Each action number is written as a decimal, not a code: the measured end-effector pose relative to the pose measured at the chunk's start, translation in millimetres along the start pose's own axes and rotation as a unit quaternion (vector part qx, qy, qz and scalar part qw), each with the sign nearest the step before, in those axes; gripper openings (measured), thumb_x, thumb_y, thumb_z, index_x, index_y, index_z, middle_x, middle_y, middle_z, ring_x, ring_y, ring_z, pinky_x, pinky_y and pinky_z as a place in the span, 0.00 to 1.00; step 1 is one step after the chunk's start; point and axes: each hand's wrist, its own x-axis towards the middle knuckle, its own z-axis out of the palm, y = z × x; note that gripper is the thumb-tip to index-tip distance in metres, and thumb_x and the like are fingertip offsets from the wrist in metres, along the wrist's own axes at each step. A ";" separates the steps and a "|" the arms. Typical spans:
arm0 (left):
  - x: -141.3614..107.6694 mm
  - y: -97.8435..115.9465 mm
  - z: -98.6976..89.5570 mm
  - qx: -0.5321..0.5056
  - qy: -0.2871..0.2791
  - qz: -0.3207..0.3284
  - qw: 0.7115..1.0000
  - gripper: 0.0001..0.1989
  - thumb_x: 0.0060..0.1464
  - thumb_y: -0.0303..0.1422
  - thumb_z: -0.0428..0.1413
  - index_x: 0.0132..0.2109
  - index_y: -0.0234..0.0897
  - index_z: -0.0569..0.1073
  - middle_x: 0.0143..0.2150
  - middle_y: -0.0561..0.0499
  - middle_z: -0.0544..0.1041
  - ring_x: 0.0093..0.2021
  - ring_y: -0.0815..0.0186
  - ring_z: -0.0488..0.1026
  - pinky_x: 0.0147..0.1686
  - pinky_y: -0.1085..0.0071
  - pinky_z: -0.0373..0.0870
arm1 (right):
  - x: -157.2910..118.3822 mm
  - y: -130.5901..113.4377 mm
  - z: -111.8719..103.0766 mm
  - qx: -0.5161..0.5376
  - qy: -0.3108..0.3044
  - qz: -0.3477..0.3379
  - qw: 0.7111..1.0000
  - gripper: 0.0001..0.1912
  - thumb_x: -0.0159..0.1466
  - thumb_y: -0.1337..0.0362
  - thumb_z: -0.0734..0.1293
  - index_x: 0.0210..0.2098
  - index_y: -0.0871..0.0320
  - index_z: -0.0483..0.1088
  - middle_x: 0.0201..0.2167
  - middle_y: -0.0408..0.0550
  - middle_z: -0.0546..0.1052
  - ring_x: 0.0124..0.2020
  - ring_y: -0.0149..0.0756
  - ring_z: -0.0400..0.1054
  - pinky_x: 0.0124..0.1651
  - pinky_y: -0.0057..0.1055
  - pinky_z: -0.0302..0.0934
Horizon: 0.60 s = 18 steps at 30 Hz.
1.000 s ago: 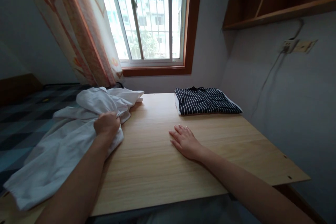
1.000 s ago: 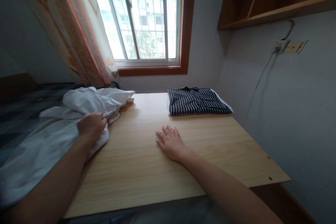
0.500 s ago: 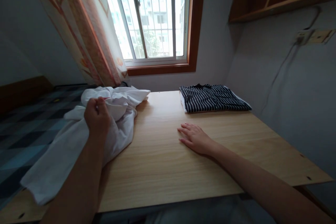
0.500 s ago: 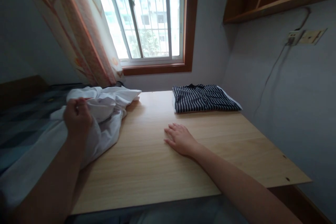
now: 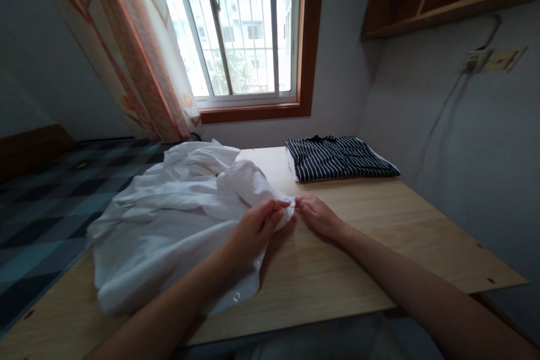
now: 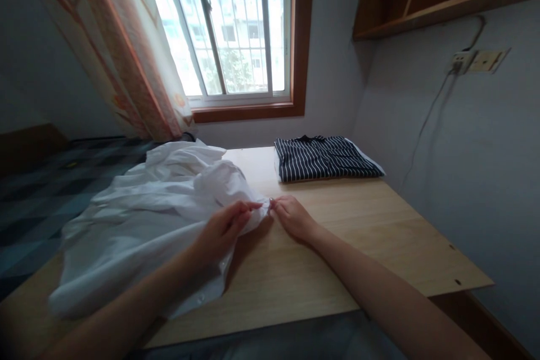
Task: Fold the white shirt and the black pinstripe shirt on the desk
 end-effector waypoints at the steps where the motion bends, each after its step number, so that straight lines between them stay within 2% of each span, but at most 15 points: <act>1: -2.7 5.4 4.2 -0.017 -0.068 0.026 0.997 0.14 0.67 0.37 0.45 0.50 0.40 0.73 0.53 0.48 0.78 0.49 0.64 0.75 0.49 0.68 0.70 | -0.1 -1.7 0.1 0.065 0.005 0.042 0.997 0.35 0.70 0.41 0.51 0.35 0.60 0.78 0.35 0.52 0.81 0.38 0.40 0.73 0.46 0.36 0.66; 3: -7.9 14.9 9.1 -0.021 -0.198 0.073 0.977 0.13 0.65 0.37 0.49 0.53 0.42 0.72 0.62 0.47 0.72 0.58 0.63 0.71 0.57 0.66 0.67 | -1.0 -4.3 1.0 0.192 0.010 0.127 0.973 0.38 0.67 0.36 0.50 0.37 0.61 0.77 0.33 0.52 0.80 0.32 0.37 0.73 0.36 0.32 0.66; 4: -10.2 18.4 10.5 -0.011 -0.245 0.093 0.965 0.14 0.64 0.38 0.51 0.55 0.43 0.72 0.65 0.47 0.69 0.61 0.61 0.69 0.59 0.65 0.65 | -1.7 -5.0 1.6 0.240 0.010 0.157 0.958 0.38 0.66 0.34 0.51 0.40 0.61 0.76 0.34 0.53 0.80 0.31 0.36 0.73 0.33 0.30 0.66; 5: -12.1 21.1 11.5 0.002 -0.276 0.112 0.955 0.17 0.63 0.39 0.53 0.57 0.44 0.71 0.67 0.47 0.66 0.63 0.60 0.67 0.61 0.64 0.64 | -2.4 -5.1 2.1 0.273 0.006 0.176 0.946 0.37 0.64 0.34 0.55 0.44 0.61 0.76 0.36 0.53 0.81 0.30 0.36 0.73 0.31 0.29 0.65; 7: -14.6 24.1 13.2 0.033 -0.293 0.146 0.944 0.20 0.62 0.41 0.55 0.60 0.45 0.70 0.69 0.46 0.63 0.64 0.59 0.65 0.63 0.63 0.61 | -3.6 -3.9 2.8 0.295 -0.006 0.189 0.937 0.33 0.60 0.39 0.66 0.52 0.59 0.72 0.37 0.52 0.81 0.31 0.36 0.74 0.31 0.29 0.66; 10: -13.2 23.5 12.7 0.102 -0.264 0.185 0.941 0.21 0.64 0.41 0.52 0.62 0.44 0.69 0.68 0.46 0.65 0.63 0.58 0.66 0.62 0.62 0.62 | -3.3 -0.6 1.0 0.281 -0.001 0.161 0.946 0.31 0.55 0.49 0.74 0.54 0.58 0.72 0.38 0.50 0.81 0.35 0.38 0.75 0.37 0.32 0.69; 12: -8.6 18.7 7.1 0.184 -0.198 0.190 0.944 0.20 0.65 0.40 0.50 0.61 0.43 0.70 0.64 0.46 0.70 0.60 0.57 0.70 0.60 0.59 0.65 | -1.1 1.4 -3.1 0.275 0.037 0.126 0.952 0.25 0.56 0.51 0.73 0.49 0.58 0.75 0.41 0.51 0.81 0.40 0.39 0.75 0.43 0.35 0.69; 15: 1.0 2.2 -11.4 0.319 -0.059 0.123 0.938 0.18 0.65 0.39 0.48 0.58 0.42 0.73 0.58 0.45 0.75 0.55 0.55 0.72 0.56 0.54 0.68 | 4.1 3.9 -13.7 0.262 0.121 0.103 0.952 0.21 0.55 0.51 0.74 0.42 0.59 0.78 0.41 0.51 0.82 0.42 0.41 0.75 0.47 0.38 0.68; 16: 3.9 -5.6 -19.1 0.351 -0.029 0.088 0.932 0.18 0.65 0.39 0.48 0.57 0.41 0.73 0.57 0.44 0.76 0.55 0.54 0.72 0.55 0.53 0.68 | 5.8 4.8 -17.9 0.257 0.148 0.107 0.949 0.21 0.53 0.51 0.74 0.41 0.59 0.78 0.40 0.52 0.82 0.41 0.41 0.75 0.47 0.38 0.68; 18: 7.9 -23.5 -33.3 0.384 -0.016 0.032 0.923 0.19 0.64 0.42 0.50 0.56 0.41 0.74 0.56 0.44 0.76 0.56 0.53 0.72 0.56 0.53 0.67 | 8.5 6.4 -26.5 0.252 0.194 0.120 0.940 0.22 0.51 0.51 0.75 0.40 0.60 0.78 0.39 0.51 0.82 0.40 0.41 0.75 0.46 0.37 0.68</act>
